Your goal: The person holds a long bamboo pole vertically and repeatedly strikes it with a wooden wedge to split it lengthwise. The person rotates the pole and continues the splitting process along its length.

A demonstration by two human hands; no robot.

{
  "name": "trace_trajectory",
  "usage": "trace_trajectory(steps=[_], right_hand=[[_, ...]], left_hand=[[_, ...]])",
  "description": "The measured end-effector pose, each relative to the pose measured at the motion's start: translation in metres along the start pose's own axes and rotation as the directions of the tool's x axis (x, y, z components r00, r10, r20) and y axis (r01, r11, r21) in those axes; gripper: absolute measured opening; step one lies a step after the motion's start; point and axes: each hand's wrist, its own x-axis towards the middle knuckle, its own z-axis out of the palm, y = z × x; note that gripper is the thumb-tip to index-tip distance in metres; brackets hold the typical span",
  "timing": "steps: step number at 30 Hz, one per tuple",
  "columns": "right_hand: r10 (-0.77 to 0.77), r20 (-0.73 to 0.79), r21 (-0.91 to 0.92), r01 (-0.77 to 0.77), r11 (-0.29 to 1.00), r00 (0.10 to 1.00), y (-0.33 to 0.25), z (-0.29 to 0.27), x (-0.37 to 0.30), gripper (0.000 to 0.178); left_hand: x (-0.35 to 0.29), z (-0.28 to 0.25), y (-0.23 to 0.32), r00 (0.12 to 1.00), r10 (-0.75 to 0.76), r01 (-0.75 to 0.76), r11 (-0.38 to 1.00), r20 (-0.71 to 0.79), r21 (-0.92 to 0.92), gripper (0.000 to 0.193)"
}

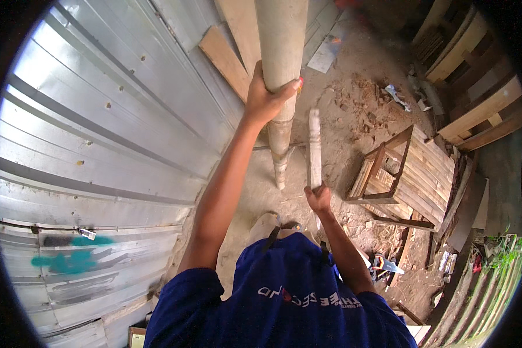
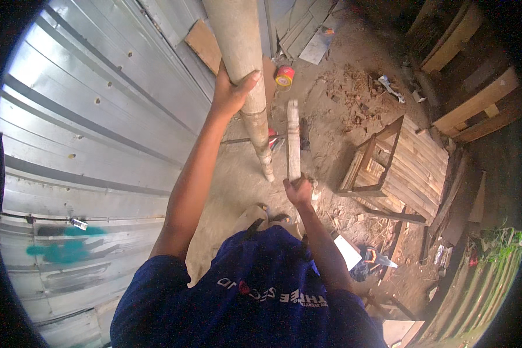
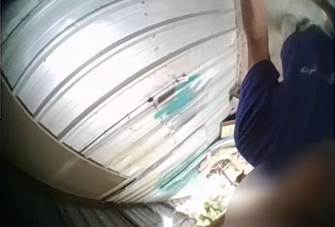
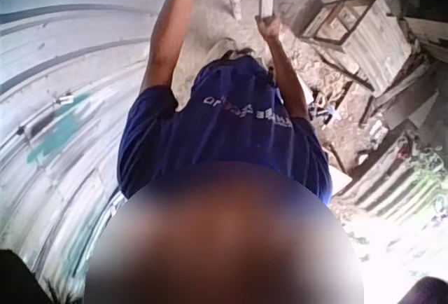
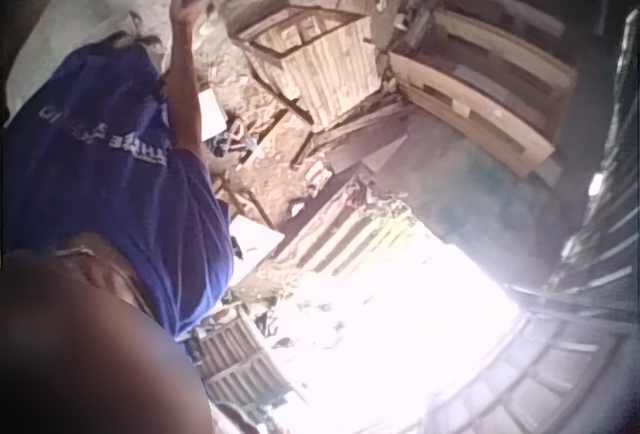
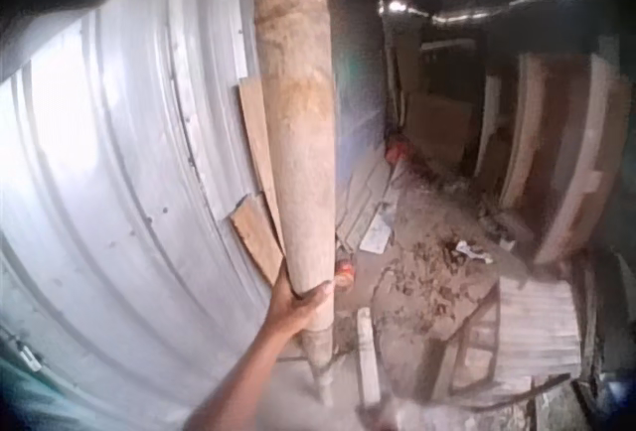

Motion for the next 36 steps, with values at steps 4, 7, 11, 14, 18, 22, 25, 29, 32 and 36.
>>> trace_trajectory(steps=[4, 7, 11, 14, 18, 22, 25, 29, 32, 36], right_hand=[[-0.256, -0.167, 0.377, 0.302, 0.876, 0.952, -0.004, 0.008, -0.009, 0.052], [-0.159, 0.008, 0.169, 0.156, 0.973, 0.987, -0.014, 0.019, -0.019, 0.055], [-0.015, 0.135, 0.038, 0.01, 0.999, 0.991, -0.012, 0.028, -0.03, 0.052], [0.017, 0.157, 0.042, -0.024, 0.999, 0.987, -0.006, 0.029, -0.033, 0.051], [-0.021, 0.126, 0.035, 0.017, 0.999, 0.992, -0.01, 0.028, -0.03, 0.052], [0.04, 0.16, 0.013, -0.043, 0.999, 0.986, -0.009, 0.027, -0.024, 0.05], [0.027, 0.181, 0.132, -0.052, 0.99, 0.983, 0.0, 0.03, -0.022, 0.047], [0.039, 0.203, 0.195, -0.079, 0.978, 0.978, 0.002, 0.024, -0.02, 0.047], [0.04, 0.165, 0.173, -0.069, 0.983, 0.986, -0.017, 0.007, -0.015, 0.045], [-0.095, -0.104, 0.468, 0.133, 0.873, 0.99, -0.054, -0.019, -0.003, 0.037]], left_hand=[[-0.009, -0.015, 0.001, 0.999, -0.034, 0.033, 0.999, 0.011, 0.042, 0.074], [-0.021, -0.031, -0.006, 0.987, -0.117, 0.1, 0.983, 0.11, 0.151, 0.08], [-0.062, -0.068, -0.043, 0.947, -0.011, -0.164, 0.842, 0.32, 0.514, 0.072], [-0.124, -0.095, -0.096, 0.875, -0.168, -0.322, 0.5, 0.455, 0.804, 0.066], [-0.175, -0.116, -0.171, 0.745, -0.537, -0.301, 0.26, 0.396, 0.918, 0.052], [-0.178, -0.116, -0.205, 0.746, -0.507, -0.302, 0.322, 0.433, 0.897, 0.036], [-0.166, -0.109, -0.209, 0.785, -0.294, -0.469, 0.293, 0.546, 0.833, 0.03], [-0.158, -0.09, -0.214, 0.723, -0.338, -0.501, 0.345, 0.603, 0.794, 0.026], [-0.157, -0.084, -0.22, 0.73, -0.369, -0.451, 0.371, 0.575, 0.812, 0.023], [-0.16, -0.081, -0.224, 0.71, -0.332, -0.527, 0.335, 0.621, 0.782, 0.023]])
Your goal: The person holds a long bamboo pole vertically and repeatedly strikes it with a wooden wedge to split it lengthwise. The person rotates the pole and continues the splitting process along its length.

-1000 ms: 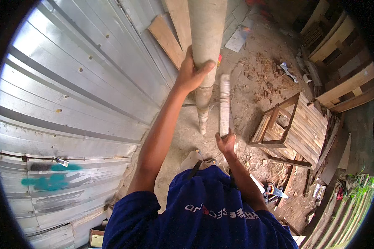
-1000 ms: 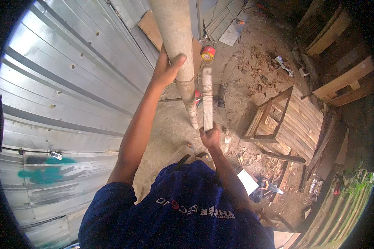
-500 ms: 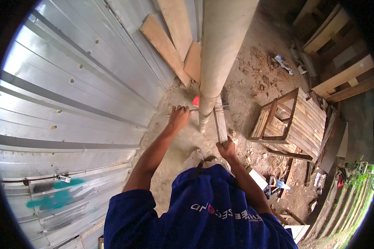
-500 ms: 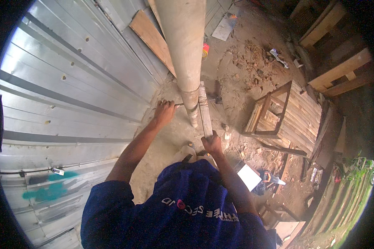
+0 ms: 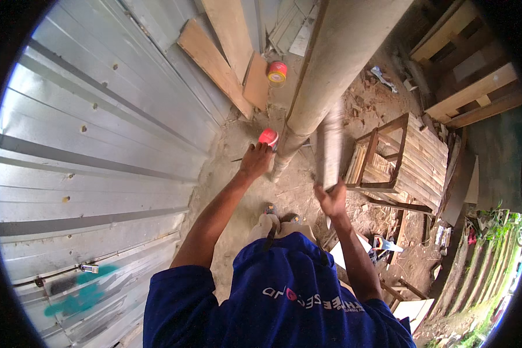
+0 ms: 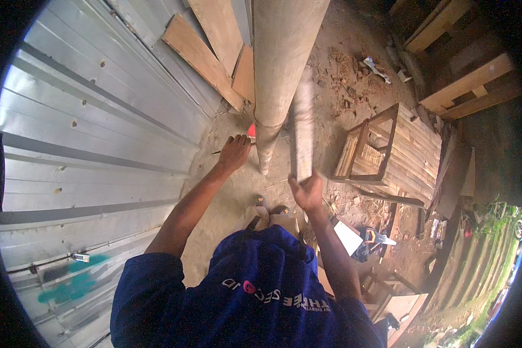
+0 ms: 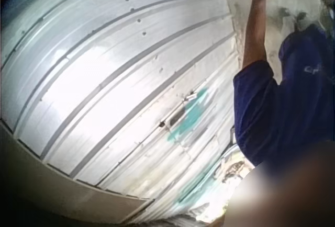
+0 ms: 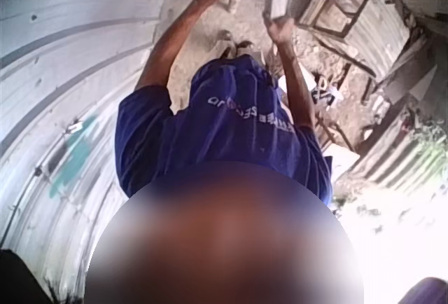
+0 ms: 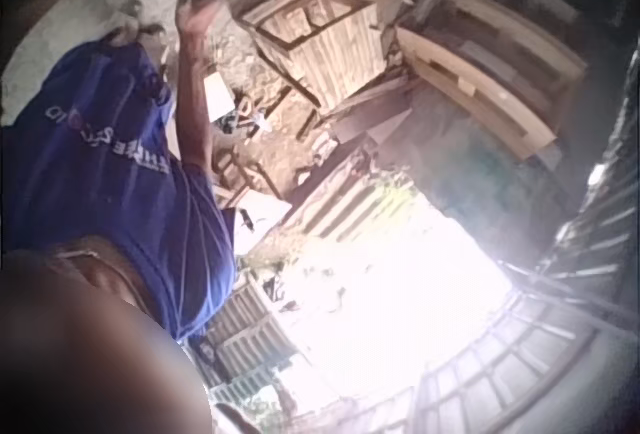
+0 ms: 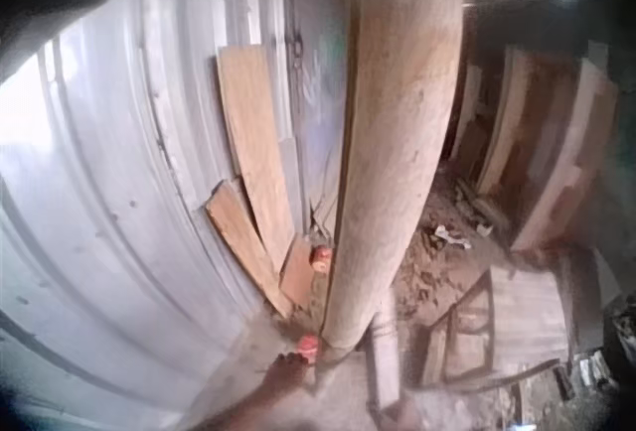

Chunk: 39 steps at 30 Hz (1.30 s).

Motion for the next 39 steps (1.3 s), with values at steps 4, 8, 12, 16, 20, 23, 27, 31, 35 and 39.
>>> trace_trajectory(steps=[4, 8, 12, 16, 20, 23, 27, 31, 35, 39], right_hand=[[-0.228, -0.21, 0.043, 0.241, 0.969, 0.951, -0.005, 0.013, 0.0, 0.028], [0.42, 0.089, -0.496, -0.325, 0.805, 0.903, 0.018, 0.011, -0.002, 0.04], [0.173, -0.021, -0.041, -0.174, 0.984, 0.985, 0.04, -0.008, 0.015, 0.033], [-0.231, -0.213, 0.147, 0.265, 0.953, 0.949, 0.058, -0.007, 0.019, 0.04], [0.383, 0.03, -0.27, -0.361, 0.893, 0.923, 0.062, 0.001, 0.004, 0.033], [0.227, -0.014, 0.138, -0.223, 0.965, 0.974, 0.057, 0.002, -0.003, 0.028], [0.059, -0.183, 0.244, -0.013, 0.97, 0.981, 0.055, 0.006, -0.012, 0.024], [0.579, -0.034, -0.117, -0.578, 0.807, 0.815, 0.06, 0.004, -0.017, 0.036], [0.277, -0.132, 0.289, -0.23, 0.929, 0.952, 0.062, -0.003, -0.016, 0.015], [0.255, -0.089, 0.148, -0.24, 0.959, 0.963, 0.073, 0.01, -0.033, 0.03]], left_hand=[[0.004, 0.004, 0.005, 0.997, -0.017, 0.016, 1.0, -0.081, -0.01, 0.025], [0.016, 0.008, 0.002, 0.984, 0.076, -0.054, 0.989, -0.158, 0.141, 0.024], [0.022, 0.005, -0.001, 0.994, 0.05, -0.037, 0.991, -0.097, 0.129, 0.023], [0.028, -0.001, -0.002, 0.999, 0.015, -0.01, 0.99, -0.033, 0.143, 0.019], [0.033, -0.008, -0.003, 0.991, 0.131, -0.131, 0.977, 0.011, 0.17, 0.019], [0.033, -0.012, -0.002, 0.989, 0.118, -0.129, 0.985, 0.093, 0.119, 0.02], [0.036, -0.018, 0.001, 0.982, 0.128, -0.143, 0.984, 0.139, 0.102, 0.022], [0.047, -0.021, 0.006, 0.945, 0.147, -0.176, 0.982, 0.292, 0.073, 0.026], [0.05, -0.03, 0.007, 0.885, 0.128, -0.18, 0.981, 0.447, 0.075, 0.035], [0.047, -0.074, 0.011, 0.944, 0.1, -0.057, 0.988, 0.313, -0.144, 0.076]])
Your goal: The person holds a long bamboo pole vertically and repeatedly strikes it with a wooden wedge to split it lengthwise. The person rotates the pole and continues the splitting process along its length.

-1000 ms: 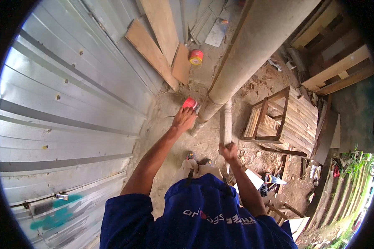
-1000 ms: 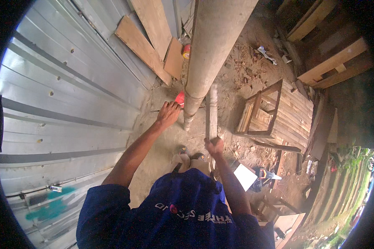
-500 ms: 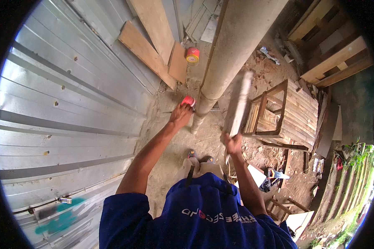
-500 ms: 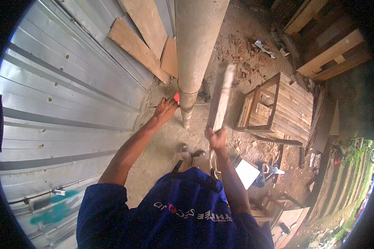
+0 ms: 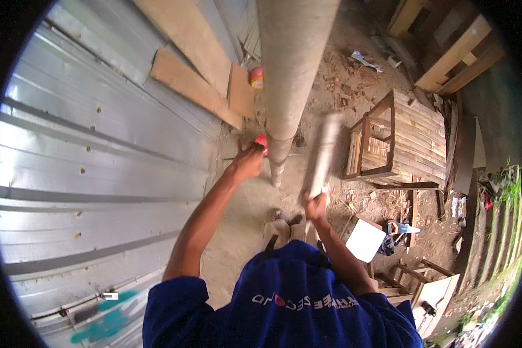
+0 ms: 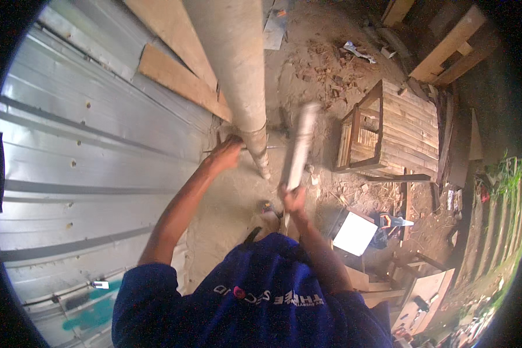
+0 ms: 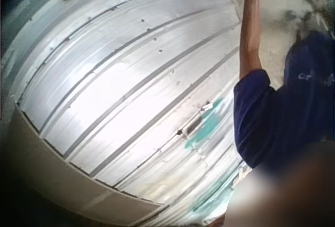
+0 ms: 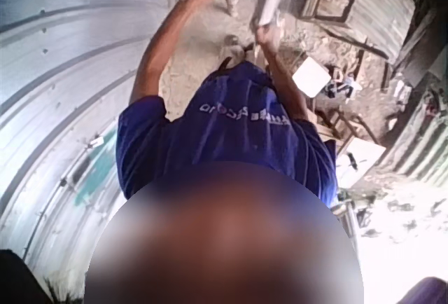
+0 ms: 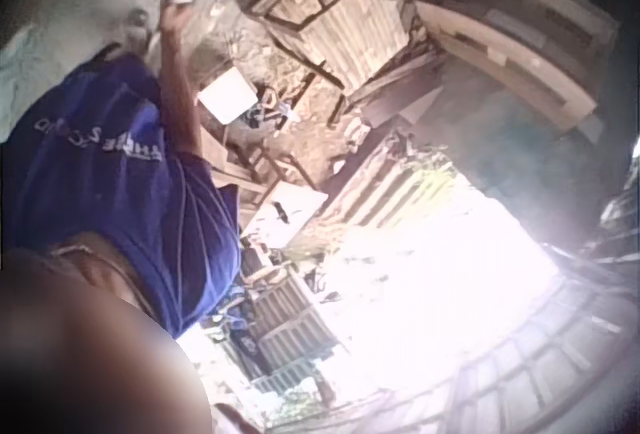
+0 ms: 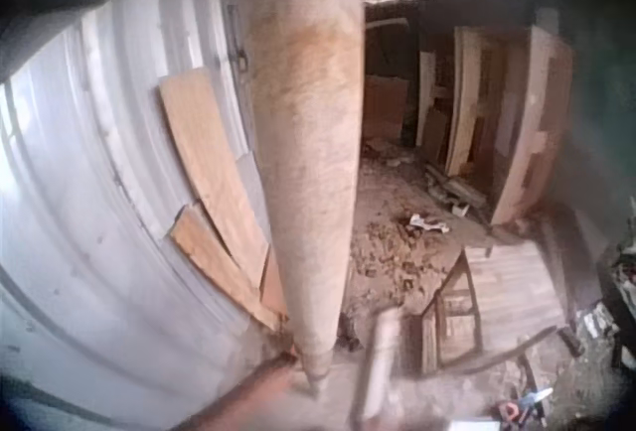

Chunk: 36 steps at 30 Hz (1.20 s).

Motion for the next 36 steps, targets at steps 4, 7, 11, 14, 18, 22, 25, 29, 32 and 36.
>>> trace_trajectory(steps=[4, 7, 11, 14, 18, 22, 25, 29, 32, 36], right_hand=[[0.279, 0.082, -0.328, -0.238, 0.914, 0.957, 0.037, 0.023, -0.029, 0.038], [0.181, 0.029, -0.248, -0.168, 0.954, 0.983, 0.039, 0.03, -0.035, 0.035], [0.214, 0.084, -0.19, -0.195, 0.962, 0.973, -0.038, -0.003, -0.003, 0.032], [-0.146, -0.167, -0.062, 0.138, 0.989, 0.975, -0.103, -0.045, 0.035, 0.024], [-0.396, -0.568, -0.073, 0.434, 0.898, 0.722, -0.067, -0.016, 0.044, 0.043], [0.426, 0.144, -0.289, -0.374, 0.881, 0.893, 0.056, 0.046, -0.001, 0.062], [0.185, 0.023, -0.103, -0.182, 0.978, 0.982, 0.065, 0.012, 0.022, 0.043], [-0.241, -0.19, 0.279, 0.288, 0.916, 0.952, -0.018, -0.061, 0.083, 0.034], [-0.152, -0.505, 0.241, 0.308, 0.92, 0.85, -0.023, -0.012, 0.069, 0.029], [0.553, 0.118, -0.293, -0.503, 0.813, 0.825, 0.063, 0.065, -0.009, 0.066]], left_hand=[[0.016, -0.083, 0.031, 0.813, -0.162, -0.439, 0.46, -0.559, -0.772, 0.135], [0.041, -0.135, 0.069, 0.522, -0.442, -0.57, 0.455, -0.729, -0.684, 0.099], [0.053, -0.168, 0.083, 0.52, -0.47, -0.532, 0.476, -0.714, -0.7, 0.077], [0.05, -0.163, 0.08, 0.524, -0.477, -0.55, 0.443, -0.705, -0.708, 0.071], [0.044, -0.151, 0.078, 0.505, -0.515, -0.531, 0.447, -0.692, -0.72, 0.068], [0.038, -0.148, 0.069, 0.452, -0.5, -0.57, 0.475, -0.739, -0.67, 0.069], [0.031, -0.149, 0.051, 0.456, -0.47, -0.542, 0.527, -0.756, -0.654, 0.07], [0.025, -0.142, 0.037, 0.479, -0.534, -0.538, 0.449, -0.697, -0.714, 0.069], [0.03, -0.141, 0.035, 0.455, -0.549, -0.514, 0.481, -0.701, -0.71, 0.067], [0.03, -0.144, 0.029, 0.432, -0.509, -0.524, 0.531, -0.745, -0.666, 0.064]])
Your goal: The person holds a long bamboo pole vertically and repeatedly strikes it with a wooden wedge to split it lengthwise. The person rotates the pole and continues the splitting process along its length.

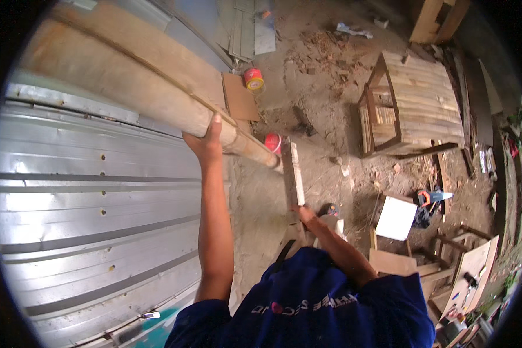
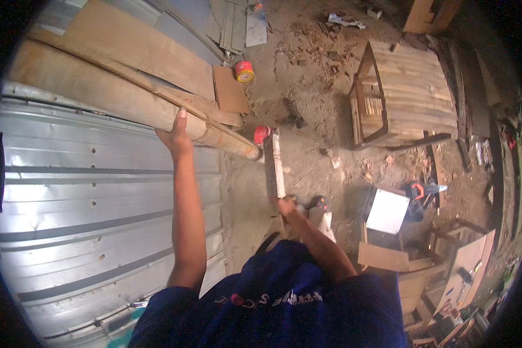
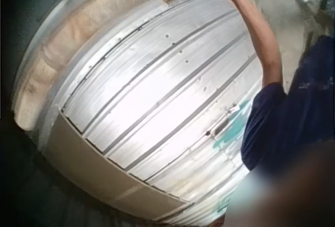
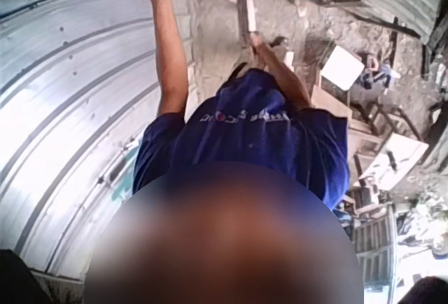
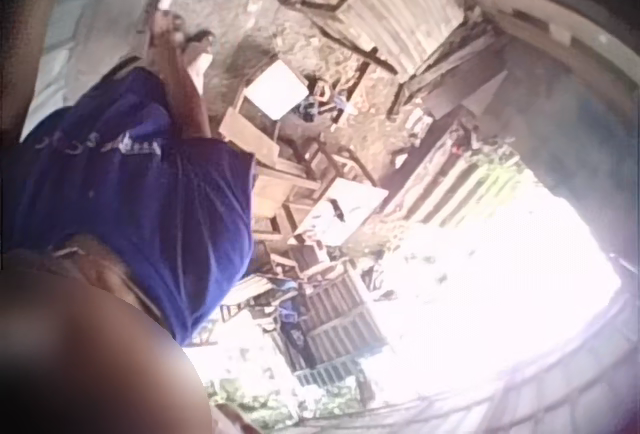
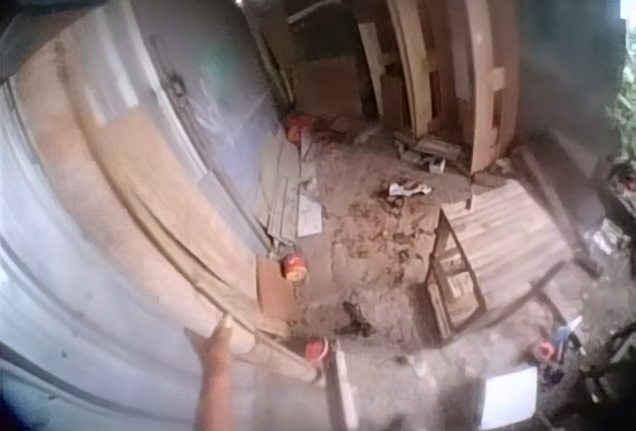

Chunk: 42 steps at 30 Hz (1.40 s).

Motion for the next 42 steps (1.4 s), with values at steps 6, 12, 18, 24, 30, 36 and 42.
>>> trace_trajectory(steps=[6, 12, 18, 24, 30, 36, 42], right_hand=[[-0.287, -0.547, 0.359, 0.531, 0.768, 0.786, -0.034, -0.13, 0.039, 0.032], [-0.152, -0.603, 0.274, 0.382, 0.882, 0.783, -0.037, -0.034, 0.016, 0.038], [-0.167, -0.304, 0.523, 0.311, 0.793, 0.938, -0.028, -0.091, 0.032, 0.046], [-0.3, -0.276, 0.372, 0.389, 0.843, 0.913, -0.024, 0.012, 0.02, 0.041], [-0.05, 0.238, 0.531, -0.087, 0.843, 0.97, 0.06, -0.064, 0.052, 0.04], [-0.197, -0.327, 0.073, 0.232, 0.97, 0.924, 0.011, -0.191, -0.024, 0.052], [-0.551, -0.351, -0.104, 0.554, 0.826, 0.757, 0.041, -0.173, -0.103, 0.058]], left_hand=[[0.001, -0.025, -0.009, 0.998, -0.067, 0.067, 0.997, 0.002, -0.048, 0.064], [0.007, -0.012, -0.016, 0.99, -0.046, 0.046, 0.999, -0.136, -0.002, 0.064], [0.016, -0.032, -0.021, 0.993, -0.044, 0.045, 0.999, -0.109, 0.002, 0.066], [0.015, -0.034, -0.028, 0.99, 0.03, -0.023, 0.998, -0.135, 0.055, 0.067], [0.039, -0.034, -0.021, 0.974, -0.066, 0.075, 0.997, -0.218, 0.034, 0.071], [0.05, -0.05, -0.009, 0.943, -0.333, 0.331, 0.924, 0.025, -0.191, 0.074], [0.063, -0.007, 0.018, 0.979, -0.179, 0.171, 0.982, 0.097, 0.084, 0.076]])
